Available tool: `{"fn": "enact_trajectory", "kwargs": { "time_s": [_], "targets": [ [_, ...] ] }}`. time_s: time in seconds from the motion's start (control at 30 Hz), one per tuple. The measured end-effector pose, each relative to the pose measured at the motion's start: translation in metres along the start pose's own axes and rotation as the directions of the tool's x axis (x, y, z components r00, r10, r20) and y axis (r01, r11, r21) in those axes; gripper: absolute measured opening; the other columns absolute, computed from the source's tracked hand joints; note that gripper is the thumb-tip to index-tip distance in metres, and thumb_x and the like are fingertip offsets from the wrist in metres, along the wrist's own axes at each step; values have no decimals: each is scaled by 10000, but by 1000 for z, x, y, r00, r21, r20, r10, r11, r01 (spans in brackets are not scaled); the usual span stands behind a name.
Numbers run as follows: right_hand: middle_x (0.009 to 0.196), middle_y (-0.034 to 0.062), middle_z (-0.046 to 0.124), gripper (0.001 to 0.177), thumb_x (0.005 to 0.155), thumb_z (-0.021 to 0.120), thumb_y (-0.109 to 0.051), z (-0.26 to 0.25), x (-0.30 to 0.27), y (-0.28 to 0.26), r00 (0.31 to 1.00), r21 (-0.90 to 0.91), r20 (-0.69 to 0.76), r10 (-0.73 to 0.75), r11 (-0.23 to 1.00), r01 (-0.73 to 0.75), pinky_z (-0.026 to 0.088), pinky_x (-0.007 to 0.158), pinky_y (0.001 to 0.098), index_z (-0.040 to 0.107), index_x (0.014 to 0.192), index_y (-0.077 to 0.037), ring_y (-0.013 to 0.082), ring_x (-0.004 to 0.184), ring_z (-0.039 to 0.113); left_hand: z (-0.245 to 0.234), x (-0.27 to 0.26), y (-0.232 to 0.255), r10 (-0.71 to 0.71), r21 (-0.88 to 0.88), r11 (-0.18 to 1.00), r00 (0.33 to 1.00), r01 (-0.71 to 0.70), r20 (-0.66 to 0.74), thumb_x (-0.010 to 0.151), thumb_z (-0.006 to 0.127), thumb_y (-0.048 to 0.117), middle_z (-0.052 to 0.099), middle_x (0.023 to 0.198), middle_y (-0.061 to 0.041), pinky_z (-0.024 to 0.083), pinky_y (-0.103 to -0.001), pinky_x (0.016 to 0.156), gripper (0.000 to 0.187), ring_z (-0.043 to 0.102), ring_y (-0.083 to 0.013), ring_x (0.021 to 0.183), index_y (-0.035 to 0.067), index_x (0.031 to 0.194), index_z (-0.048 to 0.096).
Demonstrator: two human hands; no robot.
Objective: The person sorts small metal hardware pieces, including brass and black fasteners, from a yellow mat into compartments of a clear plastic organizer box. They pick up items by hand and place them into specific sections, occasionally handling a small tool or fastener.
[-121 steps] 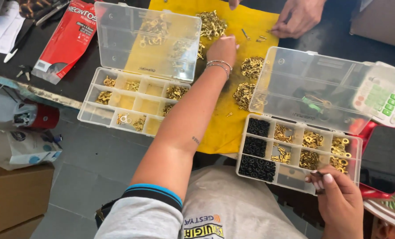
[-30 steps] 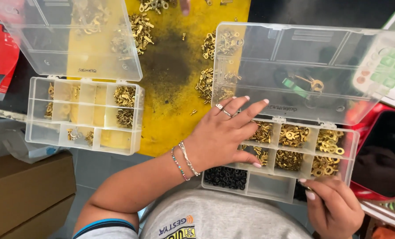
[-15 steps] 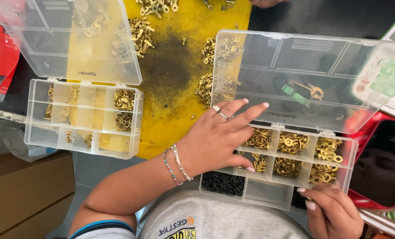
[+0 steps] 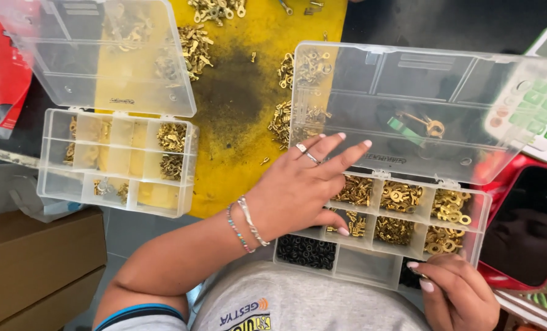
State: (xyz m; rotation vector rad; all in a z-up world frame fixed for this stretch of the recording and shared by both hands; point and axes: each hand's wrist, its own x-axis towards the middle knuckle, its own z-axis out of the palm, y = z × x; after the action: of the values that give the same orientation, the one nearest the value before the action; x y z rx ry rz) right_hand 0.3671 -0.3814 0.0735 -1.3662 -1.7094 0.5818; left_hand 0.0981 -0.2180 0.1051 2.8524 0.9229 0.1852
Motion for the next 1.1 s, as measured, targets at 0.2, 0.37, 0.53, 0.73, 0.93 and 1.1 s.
{"fn": "enact_trajectory", "kwargs": {
  "time_s": [0.2, 0.37, 0.53, 0.73, 0.93, 1.1],
  "targets": [
    [856, 164, 672, 184, 954, 566, -83, -2, -1, -3, 1000, -24, -19, 24, 999, -25, 554, 798, 317, 700, 932, 40, 250, 766, 668, 5, 1, 4, 42, -9, 999, 999, -42, -14, 713, 623, 917, 261, 1678, -18, 444, -480, 1122, 878, 449, -317, 1451, 249, 1279, 692],
    [845, 144, 650, 203, 962, 539, -78, -2, 1, -1, 1000, 36, -9, -10, 999, 10, 559, 779, 314, 697, 949, 48, 238, 733, 654, -1, 2, 1, 8, -19, 1000, 1000, -8, 13, 771, 683, 814, 310, 1659, -3, 441, -493, 1127, 660, 461, -322, 1444, 174, 916, 756],
    [863, 151, 657, 211, 963, 545, -109, -4, -2, 1, 1000, 17, 7, -13, 1000, 12, 554, 783, 322, 699, 958, 36, 245, 742, 654, 4, 8, 8, -26, 24, 999, 992, 24, 120, 762, 616, 845, 276, 1678, -16, 310, -477, 1226, 724, 375, -303, 1502, 174, 967, 794],
    [881, 154, 668, 210, 963, 551, -116, -5, -2, 0, 1000, 2, 22, 5, 1000, -5, 566, 793, 329, 702, 956, 32, 252, 766, 669, 8, 2, 6, 0, -32, 999, 1000, 0, -22, 766, 680, 795, 310, 1658, -30, 389, -496, 1189, 686, 441, -325, 1467, 195, 1096, 727],
    [875, 154, 667, 202, 962, 556, -110, -5, -1, 0, 1000, 5, 23, -6, 1000, 6, 568, 794, 334, 693, 951, 38, 257, 765, 667, 11, 4, 10, -37, -11, 999, 997, 38, 72, 767, 651, 794, 310, 1664, -3, 338, -490, 1208, 644, 395, -303, 1491, 181, 913, 786],
    [862, 153, 652, 190, 953, 563, -103, -6, -1, 5, 998, 24, 38, -40, 999, 39, 563, 754, 333, 685, 961, 42, 260, 740, 653, 12, 2, 14, -38, 26, 999, 998, 37, 42, 763, 662, 811, 267, 1681, -25, 335, -481, 1220, 693, 380, -293, 1497, 173, 1011, 768]
  ]
}}
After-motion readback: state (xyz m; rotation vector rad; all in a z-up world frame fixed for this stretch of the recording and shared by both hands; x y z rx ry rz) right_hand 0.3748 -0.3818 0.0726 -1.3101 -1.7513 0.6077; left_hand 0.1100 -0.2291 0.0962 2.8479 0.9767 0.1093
